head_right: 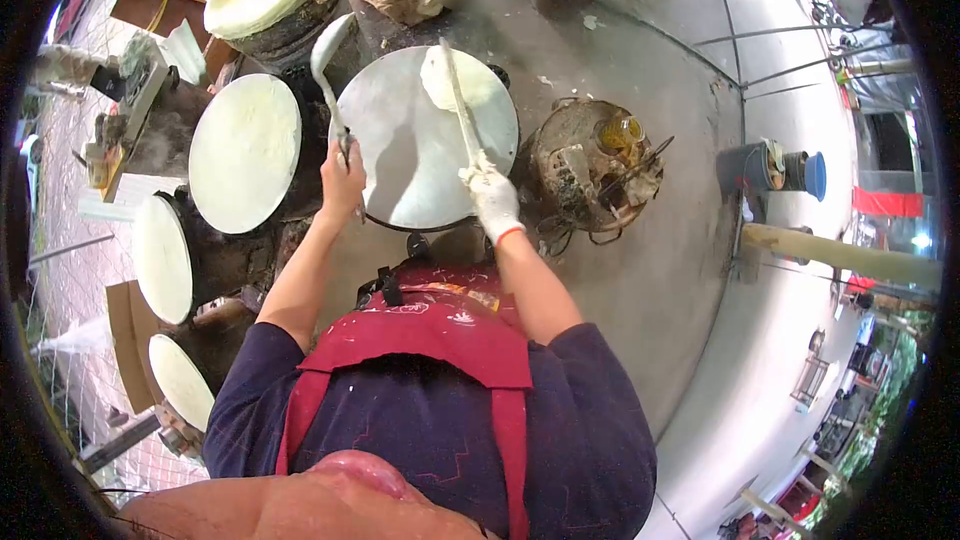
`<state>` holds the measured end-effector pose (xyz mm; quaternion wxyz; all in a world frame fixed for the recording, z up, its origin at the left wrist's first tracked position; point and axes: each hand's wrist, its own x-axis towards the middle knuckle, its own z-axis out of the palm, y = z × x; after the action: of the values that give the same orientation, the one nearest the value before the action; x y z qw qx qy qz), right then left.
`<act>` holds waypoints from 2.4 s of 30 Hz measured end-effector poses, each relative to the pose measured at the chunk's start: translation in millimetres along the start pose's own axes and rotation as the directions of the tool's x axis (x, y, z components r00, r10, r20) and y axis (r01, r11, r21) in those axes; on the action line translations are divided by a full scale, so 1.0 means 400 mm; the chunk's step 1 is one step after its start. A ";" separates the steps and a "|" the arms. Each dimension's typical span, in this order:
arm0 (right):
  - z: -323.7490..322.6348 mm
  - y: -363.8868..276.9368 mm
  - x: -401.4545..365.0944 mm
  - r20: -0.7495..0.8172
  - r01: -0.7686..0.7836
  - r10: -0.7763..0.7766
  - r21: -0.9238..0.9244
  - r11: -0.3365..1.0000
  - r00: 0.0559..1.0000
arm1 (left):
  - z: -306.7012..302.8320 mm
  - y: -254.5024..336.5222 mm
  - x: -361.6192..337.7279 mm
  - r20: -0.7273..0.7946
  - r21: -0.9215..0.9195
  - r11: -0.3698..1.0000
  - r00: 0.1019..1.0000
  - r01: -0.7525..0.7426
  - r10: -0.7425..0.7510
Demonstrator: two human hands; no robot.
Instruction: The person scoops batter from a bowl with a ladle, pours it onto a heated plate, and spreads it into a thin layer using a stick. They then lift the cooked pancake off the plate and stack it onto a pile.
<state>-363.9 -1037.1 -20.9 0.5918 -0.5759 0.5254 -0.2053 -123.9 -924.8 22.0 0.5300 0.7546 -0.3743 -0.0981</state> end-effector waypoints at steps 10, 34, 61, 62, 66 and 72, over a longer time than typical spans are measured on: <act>0.030 0.012 0.015 0.147 -0.123 0.088 0.245 0.962 0.985 | -0.193 -0.002 -0.118 0.232 -0.035 0.899 0.878 0.437 -0.418; -0.101 -0.014 0.245 0.625 -0.146 0.010 0.167 0.975 0.780 | -0.170 0.133 -0.297 -0.093 -0.267 0.719 0.725 0.642 -0.682; -0.184 -0.175 0.471 0.776 0.092 0.023 -0.104 0.990 0.631 | -0.140 0.099 -0.385 -0.266 -0.122 0.635 0.591 0.763 -0.762; -0.169 -0.095 0.560 0.788 -0.050 -0.005 0.045 0.998 0.616 | -0.141 0.056 -0.386 -0.281 -0.069 0.665 0.626 0.743 -0.728; -0.126 -0.229 0.448 0.877 0.204 0.166 -0.283 0.937 0.450 | -0.137 0.011 -0.294 -0.290 0.227 0.702 0.735 0.675 -0.613; -0.220 -0.150 0.481 0.824 -0.010 0.059 -0.064 0.998 0.564 | -0.125 -0.035 -0.196 -0.107 0.485 0.690 0.819 0.538 -0.563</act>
<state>-347.5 -1256.4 -22.2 0.7571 -0.6101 0.2047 0.1126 -145.2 -834.1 11.2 0.2550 0.9385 -0.1563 -0.1722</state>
